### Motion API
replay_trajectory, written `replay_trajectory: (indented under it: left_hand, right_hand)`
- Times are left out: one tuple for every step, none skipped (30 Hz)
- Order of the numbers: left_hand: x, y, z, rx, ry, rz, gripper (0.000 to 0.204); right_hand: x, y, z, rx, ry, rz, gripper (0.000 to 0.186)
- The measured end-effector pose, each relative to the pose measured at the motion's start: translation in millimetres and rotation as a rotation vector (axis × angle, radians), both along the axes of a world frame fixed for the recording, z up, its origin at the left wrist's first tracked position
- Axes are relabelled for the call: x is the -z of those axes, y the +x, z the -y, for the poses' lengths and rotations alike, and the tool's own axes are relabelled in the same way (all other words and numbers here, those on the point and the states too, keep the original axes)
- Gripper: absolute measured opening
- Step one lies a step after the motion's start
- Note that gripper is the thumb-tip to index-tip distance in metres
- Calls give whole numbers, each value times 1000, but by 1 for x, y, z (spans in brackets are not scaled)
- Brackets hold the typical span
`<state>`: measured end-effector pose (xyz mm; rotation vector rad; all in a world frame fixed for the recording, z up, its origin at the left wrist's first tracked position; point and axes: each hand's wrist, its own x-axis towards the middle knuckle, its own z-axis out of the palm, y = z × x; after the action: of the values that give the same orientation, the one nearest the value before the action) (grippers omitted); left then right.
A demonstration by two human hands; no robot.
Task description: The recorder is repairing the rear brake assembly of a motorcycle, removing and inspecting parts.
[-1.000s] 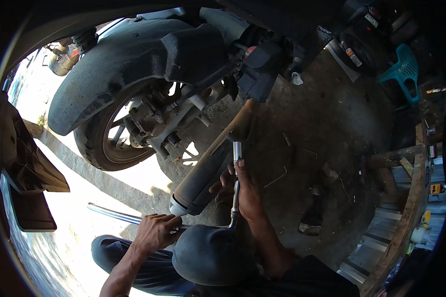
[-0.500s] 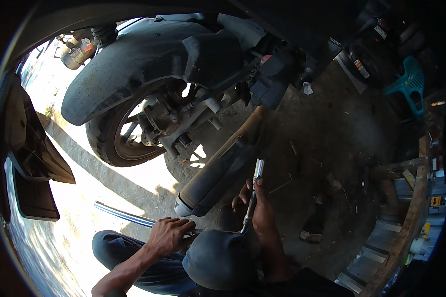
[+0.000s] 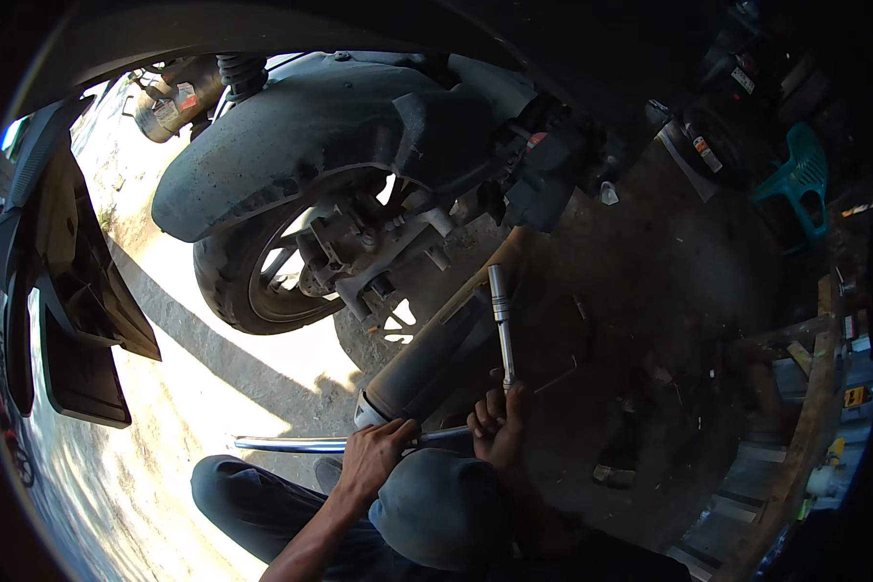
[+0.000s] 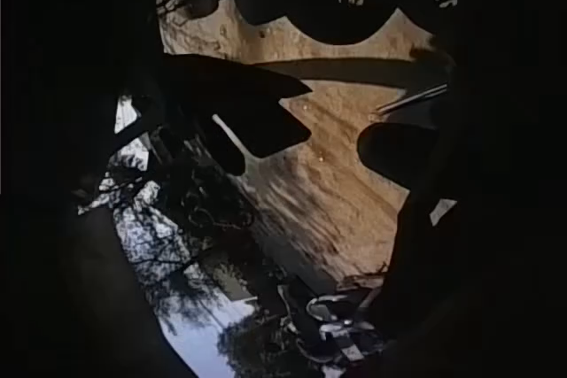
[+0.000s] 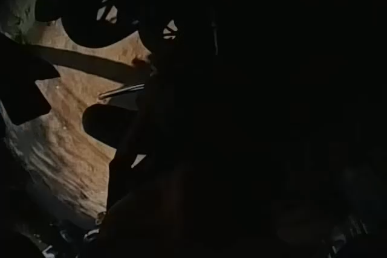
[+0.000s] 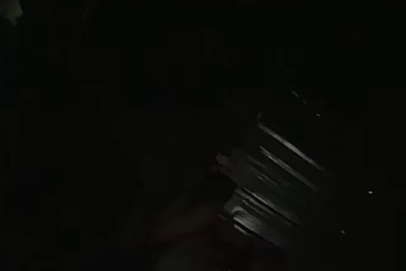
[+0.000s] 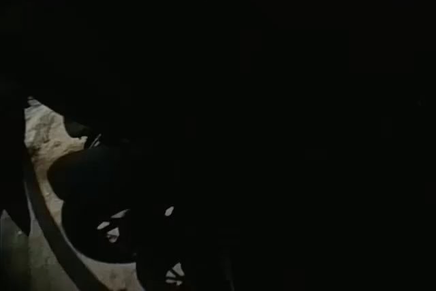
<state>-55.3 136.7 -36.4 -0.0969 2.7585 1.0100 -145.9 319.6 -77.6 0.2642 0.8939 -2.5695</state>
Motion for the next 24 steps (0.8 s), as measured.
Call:
replay_trajectory:
  left_hand:
    - [-5, -10, -3, -11, 19, 60, 26]
    - [-9, -22, -7, -19, 40, 113, 30]
    - [-13, -28, -11, -31, 82, 123, 41]
    - [-14, -40, -14, -28, 83, 122, 41]
    - [-14, -50, -17, 12, 118, 198, 43]
    - [-12, -59, -21, 53, 154, 268, 46]
    - [-4, -63, -24, 51, 152, 269, 46]
    - [7, -67, -26, 83, 232, 221, 47]
    - [16, -73, -31, 121, 319, 165, 48]
    - [22, -82, -39, 128, 335, 159, 48]
    - [25, -90, -46, 148, 385, 146, 48]
    - [28, -96, -48, 159, 425, 141, 47]
    - [32, -100, -46, 144, 420, 145, 47]
    - [37, -104, -43, 147, 438, 92, 47]
    - [37, -110, -43, 158, 465, 32, 47]
    - [31, -118, -42, 160, 478, 26, 47]
    - [19, -125, -39, 173, 645, 188, 48]
    - [12, -127, -32, 173, 797, 352, 49]
    - [13, -129, -30, 162, 792, 347, 49]
    - [18, -133, -30, 148, 768, 351, 50]
    - [22, -135, -31, 135, 745, 360, 51]
    - [24, -138, -33, 129, 742, 360, 51]
    - [27, -142, -37, 143, 658, 256, 49]
    - [32, -147, -42, 164, 578, 155, 48]
  right_hand:
    - [-2, -3, -1, 40, 53, 50, 41]
    - [-7, -11, -3, 84, 108, 93, 39]
    - [-9, -18, -6, 116, 111, 141, 30]
    - [-13, -28, -10, 118, 112, 140, 30]
    - [-16, -37, -14, 129, 157, 174, 28]
    - [-20, -48, -18, 140, 204, 203, 26]
    - [-22, -59, -19, 138, 202, 204, 26]
    - [-23, -70, -20, 92, 269, 193, 24]
    - [-23, -85, -24, 51, 344, 176, 21]
    - [-21, -100, -33, 59, 360, 171, 21]
    - [-15, -117, -41, 4, 386, 176, 22]
    - [-6, -133, -46, -60, 400, 188, 23]
    - [5, -150, -46, -75, 394, 192, 23]
    - [17, -167, -47, -130, 363, 229, 24]
    - [25, -184, -55, -177, 341, 259, 25]
    - [33, -201, -71, -175, 355, 256, 25]
    - [41, -219, -88, -213, 241, 295, 26]
    - [44, -228, -89, -263, 113, 334, 27]
    - [48, -233, -89, -272, 17, 390, 28]
    - [53, -241, -88, -282, 13, 387, 28]
    - [55, -248, -85, -287, 42, 371, 28]
    - [57, -253, -82, -292, 72, 354, 28]
    - [61, -256, -82, -296, 69, 355, 28]
    - [70, -260, -87, -283, 20, 380, 29]
